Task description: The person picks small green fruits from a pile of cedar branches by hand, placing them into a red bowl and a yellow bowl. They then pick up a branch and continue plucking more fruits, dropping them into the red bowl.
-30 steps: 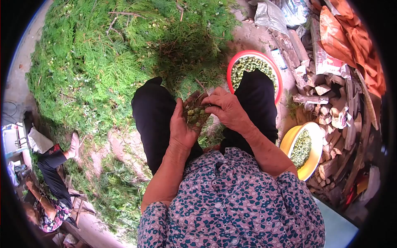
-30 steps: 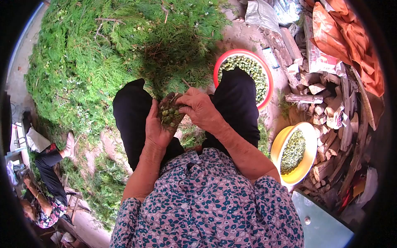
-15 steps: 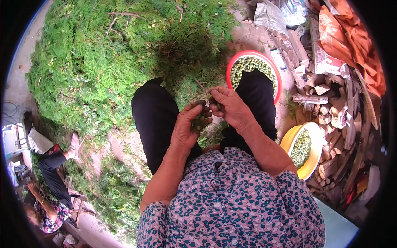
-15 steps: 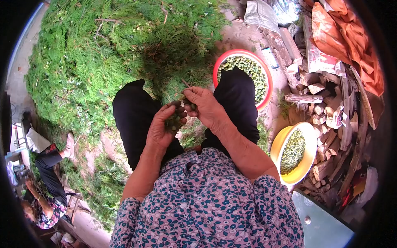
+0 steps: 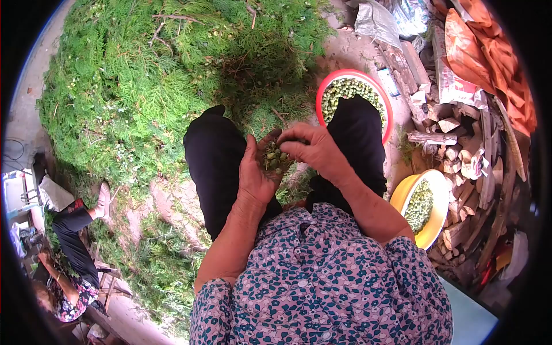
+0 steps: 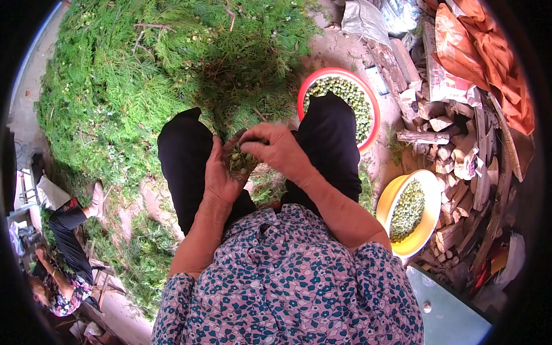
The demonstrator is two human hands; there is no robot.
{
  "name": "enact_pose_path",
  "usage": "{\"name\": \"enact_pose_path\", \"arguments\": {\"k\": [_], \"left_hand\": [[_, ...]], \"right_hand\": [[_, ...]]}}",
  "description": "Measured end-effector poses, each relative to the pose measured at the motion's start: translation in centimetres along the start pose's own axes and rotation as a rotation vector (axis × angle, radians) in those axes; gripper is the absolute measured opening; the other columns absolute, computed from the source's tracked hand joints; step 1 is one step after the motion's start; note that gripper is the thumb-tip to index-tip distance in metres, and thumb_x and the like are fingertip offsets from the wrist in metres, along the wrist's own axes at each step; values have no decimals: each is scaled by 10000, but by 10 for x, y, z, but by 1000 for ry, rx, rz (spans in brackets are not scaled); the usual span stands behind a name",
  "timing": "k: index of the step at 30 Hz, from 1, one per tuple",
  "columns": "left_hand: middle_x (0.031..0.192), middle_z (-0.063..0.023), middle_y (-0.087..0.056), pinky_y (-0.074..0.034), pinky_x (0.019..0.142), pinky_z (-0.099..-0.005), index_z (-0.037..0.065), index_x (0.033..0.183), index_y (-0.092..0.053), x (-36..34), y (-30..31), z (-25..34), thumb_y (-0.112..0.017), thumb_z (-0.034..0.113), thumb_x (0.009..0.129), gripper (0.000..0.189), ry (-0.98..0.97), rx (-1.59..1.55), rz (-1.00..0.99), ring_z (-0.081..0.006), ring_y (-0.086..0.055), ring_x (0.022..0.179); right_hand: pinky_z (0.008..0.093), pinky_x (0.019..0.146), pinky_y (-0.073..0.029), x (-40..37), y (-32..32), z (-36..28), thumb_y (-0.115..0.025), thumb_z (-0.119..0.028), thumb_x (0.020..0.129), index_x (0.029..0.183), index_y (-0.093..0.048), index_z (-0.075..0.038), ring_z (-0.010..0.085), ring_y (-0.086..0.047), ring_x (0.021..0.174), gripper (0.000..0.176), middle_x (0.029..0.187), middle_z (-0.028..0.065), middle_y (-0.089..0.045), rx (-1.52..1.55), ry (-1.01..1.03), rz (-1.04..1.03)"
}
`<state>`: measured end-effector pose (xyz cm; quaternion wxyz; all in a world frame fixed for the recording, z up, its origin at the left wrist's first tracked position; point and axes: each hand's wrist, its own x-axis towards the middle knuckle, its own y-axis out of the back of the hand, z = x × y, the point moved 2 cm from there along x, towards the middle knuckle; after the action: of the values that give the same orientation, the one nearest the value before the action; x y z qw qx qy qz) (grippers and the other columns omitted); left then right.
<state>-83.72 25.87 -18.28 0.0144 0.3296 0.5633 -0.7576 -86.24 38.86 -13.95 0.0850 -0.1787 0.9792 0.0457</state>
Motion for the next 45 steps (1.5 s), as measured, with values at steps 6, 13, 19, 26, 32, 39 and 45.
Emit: {"name": "enact_pose_path", "arguments": {"k": [6, 13, 19, 26, 32, 39, 45], "left_hand": [[1066, -124, -523, -503, 715, -279, 8, 1230, -401, 7, 14, 6, -329, 487, 908, 582, 93, -107, -232, -201, -561, 875], [1015, -97, -535, -496, 542, -164, 20, 1225, -398, 1, 4, 3, -313, 490, 910, 573, 18, -17, -110, -144, -579, 790], [1155, -198, -499, -470, 877, -408, -17, 1223, -389, 2, 5, 4, -262, 444, 932, 559, 28, -175, -224, -308, -529, 1039], [1164, -173, -499, -445, 900, -395, -11, 1209, -397, 1, 3, 2, -307, 457, 919, 558, -4, -94, -123, -278, -513, 1054], [1188, -187, -481, -412, 935, -418, -21, 1190, -409, 2, 1, 4, -313, 439, 924, 540, -49, -74, -134, -301, -486, 1094], [1218, -232, -435, -402, 948, -445, -33, 1190, -379, -1, -3, 3, -329, 418, 925, 525, -38, -128, -78, -357, -450, 1125], [1254, -242, -403, -393, 957, -454, -35, 1211, -364, 3, 7, 7, -307, 421, 929, 539, -76, -213, -157, -366, -423, 1151]], "right_hand": [[345, 663, -434, -2, -21, 7, -660, -89, 681, 836, -603, -2, 297, -538, 767, 187, 796, 145, -521, -393, 257, 71], [298, 552, -431, 2, -17, 8, -653, -106, 735, 847, -603, -3, 183, -576, 691, 161, 825, 95, -572, -347, 272, 80], [215, 471, -406, 4, 5, 2, -593, -118, 815, 890, -572, 4, 130, -578, 648, 144, 833, 79, -594, 836, -176, 2], [203, 523, -451, 3, 5, -1, -582, -101, 822, 935, -588, 23, 88, -554, 579, 168, 762, 52, -563, 58, 38, 59], [189, 434, -385, 0, 6, 0, -478, -139, 888, 1009, -561, 26, 94, -533, 550, 220, 785, 59, -582, 650, -229, 57], [189, 407, -356, 1, 14, 6, -458, -136, 898, 1020, -556, 13, 95, -528, 578, 216, 779, 55, -584, 797, -306, 123], [243, 543, -430, -8, 4, -8, -591, -97, 799, 897, -610, -1, 148, -567, 646, 138, 735, 44, -590, 61, -82, 6]]}}
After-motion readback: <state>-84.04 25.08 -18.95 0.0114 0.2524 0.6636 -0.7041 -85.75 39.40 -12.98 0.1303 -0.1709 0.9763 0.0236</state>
